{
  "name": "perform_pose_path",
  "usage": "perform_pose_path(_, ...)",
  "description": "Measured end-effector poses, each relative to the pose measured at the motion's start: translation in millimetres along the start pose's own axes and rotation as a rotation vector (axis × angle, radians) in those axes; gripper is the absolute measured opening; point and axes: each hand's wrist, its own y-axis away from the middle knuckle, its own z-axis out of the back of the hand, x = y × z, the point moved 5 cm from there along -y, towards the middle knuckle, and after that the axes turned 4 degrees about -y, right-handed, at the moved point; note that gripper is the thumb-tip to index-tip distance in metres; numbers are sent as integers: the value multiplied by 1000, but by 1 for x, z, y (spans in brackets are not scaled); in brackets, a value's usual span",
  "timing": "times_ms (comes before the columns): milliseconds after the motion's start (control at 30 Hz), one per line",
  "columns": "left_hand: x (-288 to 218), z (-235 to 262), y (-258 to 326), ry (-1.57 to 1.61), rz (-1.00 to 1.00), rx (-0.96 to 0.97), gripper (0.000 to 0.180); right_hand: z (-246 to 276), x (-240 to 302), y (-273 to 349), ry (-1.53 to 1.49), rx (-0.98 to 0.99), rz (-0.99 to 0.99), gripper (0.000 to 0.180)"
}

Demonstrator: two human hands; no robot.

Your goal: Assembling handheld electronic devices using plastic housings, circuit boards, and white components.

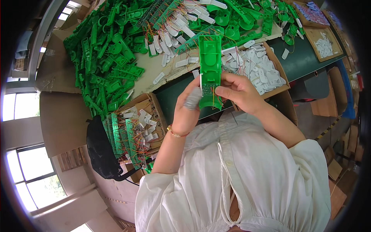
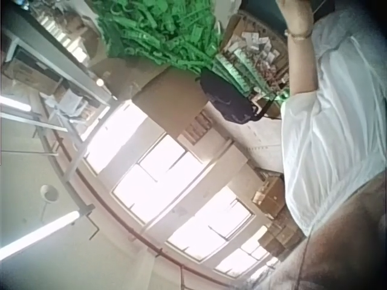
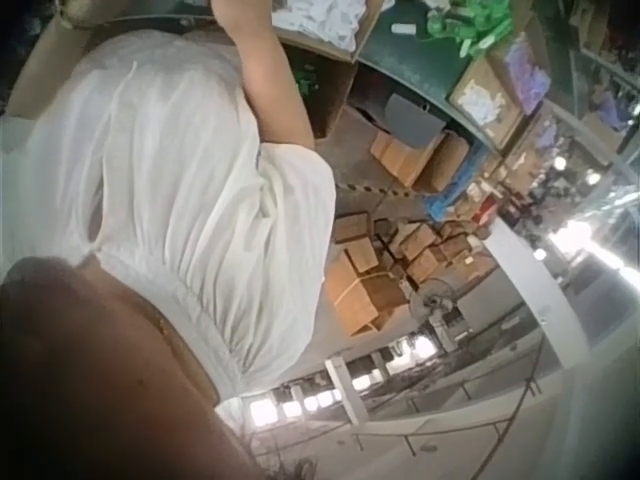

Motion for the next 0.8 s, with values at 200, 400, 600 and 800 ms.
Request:
perform_pose_path(200, 8, -3, 3, -11, -92, -108, 45, -6, -3, 1, -27, -70, -15, 27)
perform_pose_path(400, -8, -10, 6, -721, -473, -392, 61, -14, -8, -1, -703, -7, -116, 44)
perform_pose_path(600, -12, -14, 8, -749, -459, -325, 64, -14, -13, -5, -709, -149, -74, 56)
perform_pose_path(800, -42, 76, 3, -709, -453, -561, 53, -6, -4, 2, -790, -28, -165, 61)
